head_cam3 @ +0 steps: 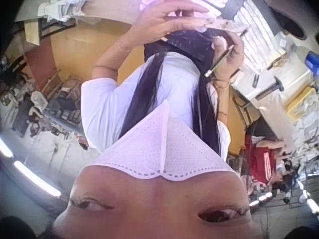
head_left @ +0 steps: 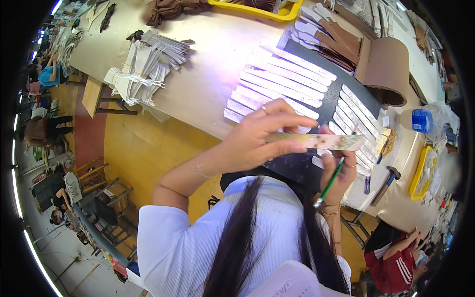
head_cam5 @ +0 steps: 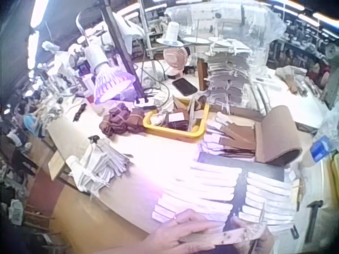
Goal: The person uses a hammer to tap flat white strips on a black mat, then measures and marks them with a pencil and ruler. They gather the marked strips into a bundle and write on the bundle with a pen.
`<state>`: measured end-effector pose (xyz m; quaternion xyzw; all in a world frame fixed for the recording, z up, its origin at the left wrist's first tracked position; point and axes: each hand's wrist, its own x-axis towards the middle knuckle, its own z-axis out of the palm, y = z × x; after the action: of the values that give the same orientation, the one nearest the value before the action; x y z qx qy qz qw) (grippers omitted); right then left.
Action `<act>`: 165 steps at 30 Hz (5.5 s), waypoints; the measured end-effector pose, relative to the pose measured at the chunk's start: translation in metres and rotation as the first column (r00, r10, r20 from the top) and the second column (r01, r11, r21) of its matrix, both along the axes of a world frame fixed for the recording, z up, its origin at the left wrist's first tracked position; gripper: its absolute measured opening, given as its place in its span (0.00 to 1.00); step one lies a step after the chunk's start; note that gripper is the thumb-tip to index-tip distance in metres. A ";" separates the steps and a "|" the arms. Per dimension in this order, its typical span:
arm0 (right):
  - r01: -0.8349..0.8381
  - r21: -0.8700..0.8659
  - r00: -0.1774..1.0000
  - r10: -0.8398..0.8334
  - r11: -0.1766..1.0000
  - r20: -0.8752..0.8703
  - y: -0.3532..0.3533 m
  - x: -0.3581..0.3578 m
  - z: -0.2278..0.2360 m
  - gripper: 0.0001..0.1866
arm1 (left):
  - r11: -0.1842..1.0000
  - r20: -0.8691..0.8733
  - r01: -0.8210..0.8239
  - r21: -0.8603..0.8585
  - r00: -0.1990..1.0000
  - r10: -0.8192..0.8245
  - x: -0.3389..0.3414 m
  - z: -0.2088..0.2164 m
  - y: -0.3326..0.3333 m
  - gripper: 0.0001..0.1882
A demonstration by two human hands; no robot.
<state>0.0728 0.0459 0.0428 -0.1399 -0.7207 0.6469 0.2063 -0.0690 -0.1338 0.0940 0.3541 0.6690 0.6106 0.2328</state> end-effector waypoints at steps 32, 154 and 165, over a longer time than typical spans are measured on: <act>-0.142 0.720 0.959 -0.085 0.679 0.269 0.098 0.106 -0.009 0.17 | 0.945 -0.535 0.166 -0.280 0.791 -0.298 0.063 -0.076 0.073 0.14; 0.194 0.475 0.943 -0.297 0.858 0.150 0.037 0.069 -0.029 0.08 | 0.954 -0.645 0.031 -0.297 0.730 -0.225 0.057 -0.093 0.097 0.10; 0.089 0.583 0.920 -0.291 0.807 0.263 0.037 0.063 -0.016 0.08 | 0.941 -0.667 0.007 -0.337 0.704 -0.244 0.059 -0.091 0.098 0.08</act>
<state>0.1355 0.0828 0.0270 -0.2549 -0.8848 0.3484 0.1753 -0.0097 -0.0354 0.0034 0.5628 0.7680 0.3005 0.0559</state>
